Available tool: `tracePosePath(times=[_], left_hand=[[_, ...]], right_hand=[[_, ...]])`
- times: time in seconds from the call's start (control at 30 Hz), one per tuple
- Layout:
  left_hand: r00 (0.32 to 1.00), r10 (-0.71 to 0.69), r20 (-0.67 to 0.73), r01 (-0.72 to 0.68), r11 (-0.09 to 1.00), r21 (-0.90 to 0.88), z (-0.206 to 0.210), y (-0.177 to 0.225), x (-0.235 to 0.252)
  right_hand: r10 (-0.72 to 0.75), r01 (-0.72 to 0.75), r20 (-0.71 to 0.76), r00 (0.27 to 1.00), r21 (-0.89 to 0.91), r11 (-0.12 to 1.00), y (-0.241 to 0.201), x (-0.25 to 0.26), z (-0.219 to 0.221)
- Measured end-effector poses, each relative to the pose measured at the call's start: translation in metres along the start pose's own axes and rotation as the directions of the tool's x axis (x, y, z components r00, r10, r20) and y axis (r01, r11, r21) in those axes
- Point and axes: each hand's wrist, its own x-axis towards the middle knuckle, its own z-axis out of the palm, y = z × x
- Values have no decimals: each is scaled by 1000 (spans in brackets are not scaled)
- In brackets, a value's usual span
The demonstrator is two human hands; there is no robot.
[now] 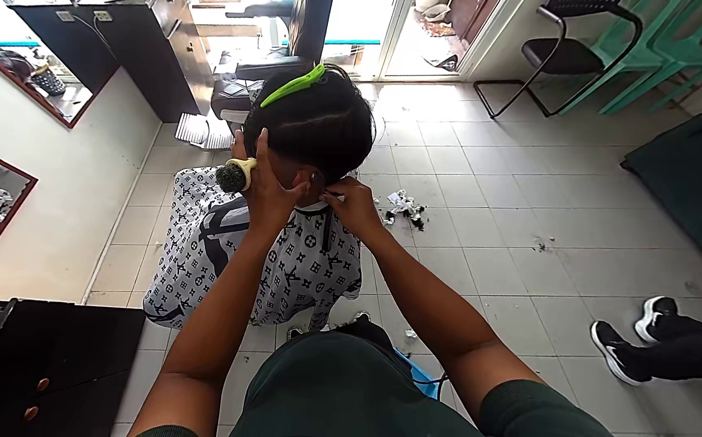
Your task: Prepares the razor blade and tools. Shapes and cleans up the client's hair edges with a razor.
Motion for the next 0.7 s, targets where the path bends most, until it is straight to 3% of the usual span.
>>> tracePosePath(times=[0.7], left_hand=[[1000, 9, -1, -9, 1000, -18, 1, -3, 1]], right_hand=[[15, -14, 16, 1000, -55, 998, -7, -1, -8]])
